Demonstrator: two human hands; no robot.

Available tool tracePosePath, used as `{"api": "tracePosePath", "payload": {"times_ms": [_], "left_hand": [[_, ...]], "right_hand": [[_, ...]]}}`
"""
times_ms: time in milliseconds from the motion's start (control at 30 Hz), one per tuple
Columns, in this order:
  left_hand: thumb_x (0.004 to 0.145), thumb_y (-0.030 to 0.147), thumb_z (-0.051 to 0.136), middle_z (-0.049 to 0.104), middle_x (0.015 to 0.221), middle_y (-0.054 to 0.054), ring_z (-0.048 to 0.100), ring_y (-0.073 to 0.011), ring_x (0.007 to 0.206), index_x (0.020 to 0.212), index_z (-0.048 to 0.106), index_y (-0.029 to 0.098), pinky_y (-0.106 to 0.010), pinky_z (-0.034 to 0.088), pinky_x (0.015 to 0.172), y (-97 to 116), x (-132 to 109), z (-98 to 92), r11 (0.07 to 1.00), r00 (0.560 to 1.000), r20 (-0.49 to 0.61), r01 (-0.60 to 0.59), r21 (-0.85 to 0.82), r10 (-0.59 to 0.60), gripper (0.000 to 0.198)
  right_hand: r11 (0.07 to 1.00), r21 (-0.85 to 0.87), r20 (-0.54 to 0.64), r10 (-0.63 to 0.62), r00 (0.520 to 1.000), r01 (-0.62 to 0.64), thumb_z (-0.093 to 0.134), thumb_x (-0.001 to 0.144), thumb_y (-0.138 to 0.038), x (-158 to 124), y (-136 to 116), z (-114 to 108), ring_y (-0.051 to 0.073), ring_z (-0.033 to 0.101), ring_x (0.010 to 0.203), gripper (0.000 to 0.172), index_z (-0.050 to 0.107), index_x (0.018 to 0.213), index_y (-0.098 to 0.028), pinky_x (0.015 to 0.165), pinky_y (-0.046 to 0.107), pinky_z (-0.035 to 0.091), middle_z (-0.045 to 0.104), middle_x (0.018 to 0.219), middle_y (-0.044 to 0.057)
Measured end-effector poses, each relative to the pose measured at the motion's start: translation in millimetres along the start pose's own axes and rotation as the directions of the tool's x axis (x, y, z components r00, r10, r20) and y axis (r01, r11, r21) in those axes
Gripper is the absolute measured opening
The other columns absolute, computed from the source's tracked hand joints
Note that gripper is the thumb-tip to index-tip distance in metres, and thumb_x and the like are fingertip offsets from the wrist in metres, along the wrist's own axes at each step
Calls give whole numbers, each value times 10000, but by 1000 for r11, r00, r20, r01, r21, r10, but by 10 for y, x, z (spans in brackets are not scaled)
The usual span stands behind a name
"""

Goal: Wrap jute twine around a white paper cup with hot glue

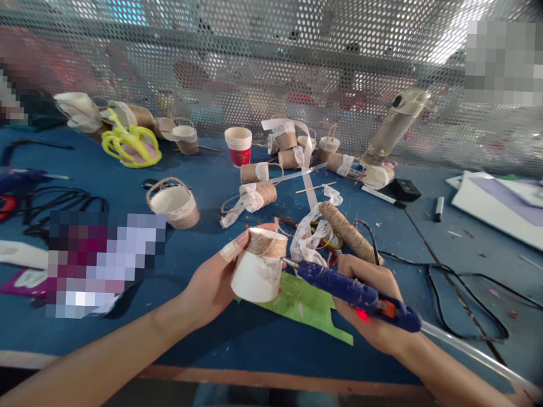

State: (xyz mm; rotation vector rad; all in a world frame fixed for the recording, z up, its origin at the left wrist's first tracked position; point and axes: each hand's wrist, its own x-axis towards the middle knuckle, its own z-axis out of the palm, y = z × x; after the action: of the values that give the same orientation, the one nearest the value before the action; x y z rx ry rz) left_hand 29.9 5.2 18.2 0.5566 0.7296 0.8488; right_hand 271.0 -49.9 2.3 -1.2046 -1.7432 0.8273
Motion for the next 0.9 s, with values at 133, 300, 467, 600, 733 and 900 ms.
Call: {"api": "tracePosePath", "payload": {"times_ms": [133,300,467,600,733,900], "left_hand": [[910,422,589,778,1026,-77,725,-267,817,1143,725,210,-424,622,694,12,13,-22,1000,999,28,-15,-26,16,344],[911,437,584,776,1014,-82,716,-274,876,1149,723,216,-377,577,740,-7,29,-51,999,997,73,22,31,-25,353],[911,414,618,728,1141,-84,684,-253,995,1243,658,232,-327,514,842,-68,-24,-40,952,948,247,126,279,-199,381],[901,388,650,724,1143,-54,676,-223,1026,1215,664,260,-288,495,835,-116,-52,-64,893,912,236,229,387,-336,339],[906,381,643,745,1120,-57,683,-219,982,1188,688,266,-275,497,767,-140,-42,-80,911,941,205,179,371,-268,308],[896,450,634,727,1137,-68,667,-244,1046,1223,651,242,-298,488,830,-106,-32,-20,909,950,169,184,374,-262,388]], "right_hand": [[1000,-14,-12,1,1000,-1,619,726,-93,6,12,-13,115,336,546,328,331,661,-235,520,272,272,384,618,-59],[1000,24,-141,-5,990,9,630,799,-132,43,-5,-31,132,454,562,184,499,719,-232,562,289,390,497,644,-41],[999,43,-217,5,976,4,724,804,-176,95,-77,-14,204,668,849,162,586,846,-252,798,347,540,683,956,18],[979,159,-77,-113,991,124,705,796,-118,116,-84,30,256,651,1117,205,573,842,-267,967,420,526,708,1119,33],[961,270,48,-74,996,58,729,822,-156,103,-50,53,257,665,1096,166,612,888,-254,955,426,546,724,1056,45],[963,269,65,4,998,-21,752,833,-197,80,-19,24,222,705,943,156,648,943,-235,867,362,572,731,977,31]]}}
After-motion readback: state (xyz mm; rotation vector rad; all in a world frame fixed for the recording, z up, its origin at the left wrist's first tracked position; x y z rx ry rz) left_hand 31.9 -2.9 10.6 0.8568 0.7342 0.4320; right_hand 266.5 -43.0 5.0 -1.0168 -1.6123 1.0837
